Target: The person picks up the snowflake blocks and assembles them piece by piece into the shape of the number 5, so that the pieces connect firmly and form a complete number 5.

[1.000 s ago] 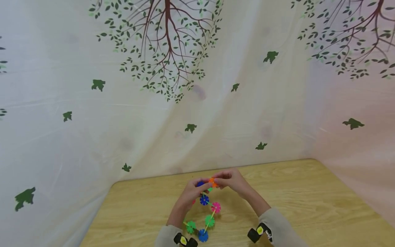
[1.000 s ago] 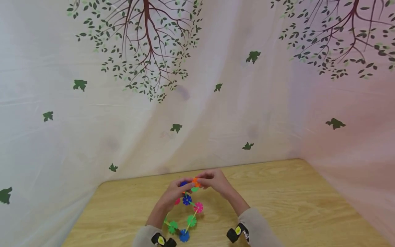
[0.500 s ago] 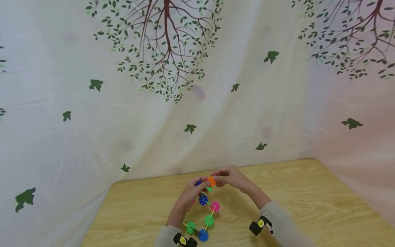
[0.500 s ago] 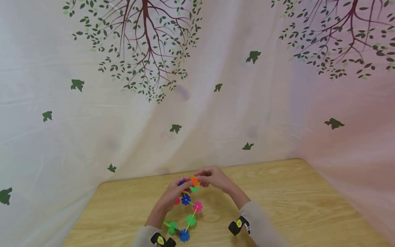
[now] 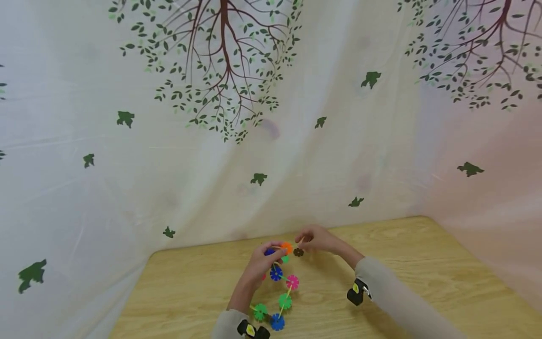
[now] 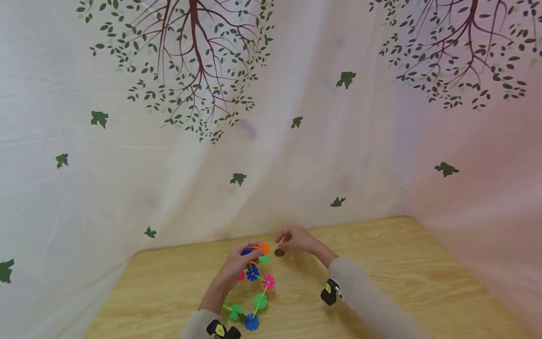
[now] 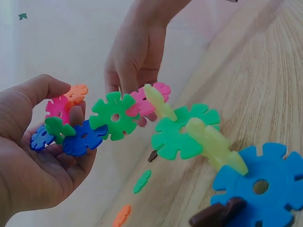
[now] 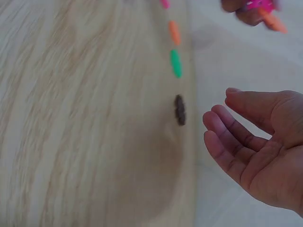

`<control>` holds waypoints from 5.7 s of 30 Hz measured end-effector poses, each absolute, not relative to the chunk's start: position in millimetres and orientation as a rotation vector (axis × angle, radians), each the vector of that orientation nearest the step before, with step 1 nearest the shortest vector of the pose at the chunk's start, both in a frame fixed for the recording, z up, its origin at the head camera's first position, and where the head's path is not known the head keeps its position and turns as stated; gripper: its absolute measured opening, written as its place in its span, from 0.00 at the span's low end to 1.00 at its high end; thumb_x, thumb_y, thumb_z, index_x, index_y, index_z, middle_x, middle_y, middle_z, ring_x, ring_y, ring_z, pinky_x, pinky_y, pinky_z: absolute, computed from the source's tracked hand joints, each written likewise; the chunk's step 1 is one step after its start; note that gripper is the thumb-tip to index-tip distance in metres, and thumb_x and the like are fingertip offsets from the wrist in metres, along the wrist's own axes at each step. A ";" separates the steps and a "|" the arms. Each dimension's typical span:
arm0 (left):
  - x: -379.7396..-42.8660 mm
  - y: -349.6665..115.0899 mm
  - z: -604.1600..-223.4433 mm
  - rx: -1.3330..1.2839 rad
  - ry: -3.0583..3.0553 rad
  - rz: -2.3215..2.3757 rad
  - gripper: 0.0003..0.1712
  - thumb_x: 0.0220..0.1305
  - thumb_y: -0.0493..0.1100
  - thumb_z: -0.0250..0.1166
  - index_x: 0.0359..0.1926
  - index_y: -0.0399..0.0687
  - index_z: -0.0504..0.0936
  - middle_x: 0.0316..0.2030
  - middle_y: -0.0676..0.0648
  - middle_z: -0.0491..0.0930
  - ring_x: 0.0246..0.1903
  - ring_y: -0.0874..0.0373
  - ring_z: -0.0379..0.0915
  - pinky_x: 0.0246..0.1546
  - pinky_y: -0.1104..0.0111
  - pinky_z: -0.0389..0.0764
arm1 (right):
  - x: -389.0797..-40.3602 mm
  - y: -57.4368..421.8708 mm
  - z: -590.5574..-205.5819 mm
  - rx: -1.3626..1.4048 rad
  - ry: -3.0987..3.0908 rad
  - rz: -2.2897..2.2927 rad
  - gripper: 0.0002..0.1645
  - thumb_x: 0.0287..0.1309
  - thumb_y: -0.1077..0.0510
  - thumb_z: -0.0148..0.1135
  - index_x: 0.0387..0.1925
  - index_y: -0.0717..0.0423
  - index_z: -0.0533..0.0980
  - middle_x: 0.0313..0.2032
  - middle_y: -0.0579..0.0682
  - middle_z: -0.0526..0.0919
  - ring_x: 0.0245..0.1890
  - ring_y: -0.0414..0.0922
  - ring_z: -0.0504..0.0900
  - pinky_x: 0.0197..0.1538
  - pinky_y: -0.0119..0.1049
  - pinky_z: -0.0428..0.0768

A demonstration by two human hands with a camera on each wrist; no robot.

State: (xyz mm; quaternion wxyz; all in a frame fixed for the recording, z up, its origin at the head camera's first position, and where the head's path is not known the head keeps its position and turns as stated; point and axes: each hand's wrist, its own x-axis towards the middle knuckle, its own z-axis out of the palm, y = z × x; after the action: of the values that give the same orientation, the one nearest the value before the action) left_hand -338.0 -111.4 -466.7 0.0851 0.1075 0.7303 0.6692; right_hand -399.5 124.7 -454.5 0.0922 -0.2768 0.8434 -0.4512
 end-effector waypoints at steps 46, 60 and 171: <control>-313.8 -100.5 -466.2 0.309 2.213 2.056 0.22 0.68 0.43 0.68 0.59 0.39 0.78 0.37 0.49 0.83 0.35 0.54 0.80 0.35 0.69 0.82 | -393.5 138.0 -491.7 -0.787 2.408 -1.527 0.13 0.63 0.65 0.67 0.48 0.66 0.82 0.36 0.57 0.87 0.30 0.41 0.81 0.32 0.31 0.81; -313.9 -102.2 -469.2 0.286 2.216 2.064 0.22 0.67 0.43 0.69 0.58 0.39 0.78 0.35 0.50 0.84 0.35 0.54 0.80 0.36 0.70 0.82 | -364.9 131.6 -464.3 -0.743 2.356 -1.724 0.13 0.68 0.59 0.65 0.49 0.65 0.81 0.40 0.58 0.85 0.37 0.47 0.83 0.40 0.42 0.85; -321.5 -122.0 -464.3 0.307 2.203 1.972 0.28 0.70 0.52 0.67 0.61 0.37 0.77 0.42 0.47 0.86 0.41 0.53 0.80 0.45 0.67 0.80 | -350.5 109.4 -464.2 -0.996 2.486 -1.823 0.06 0.56 0.68 0.73 0.34 0.65 0.83 0.34 0.62 0.87 0.32 0.36 0.83 0.38 0.30 0.85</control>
State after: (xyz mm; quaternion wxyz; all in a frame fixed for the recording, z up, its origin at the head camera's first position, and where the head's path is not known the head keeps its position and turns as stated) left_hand -321.5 -122.0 -464.3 0.0845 0.1031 0.7384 0.6611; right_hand -350.5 109.4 -464.2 -0.0491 -0.3070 0.7665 -0.5620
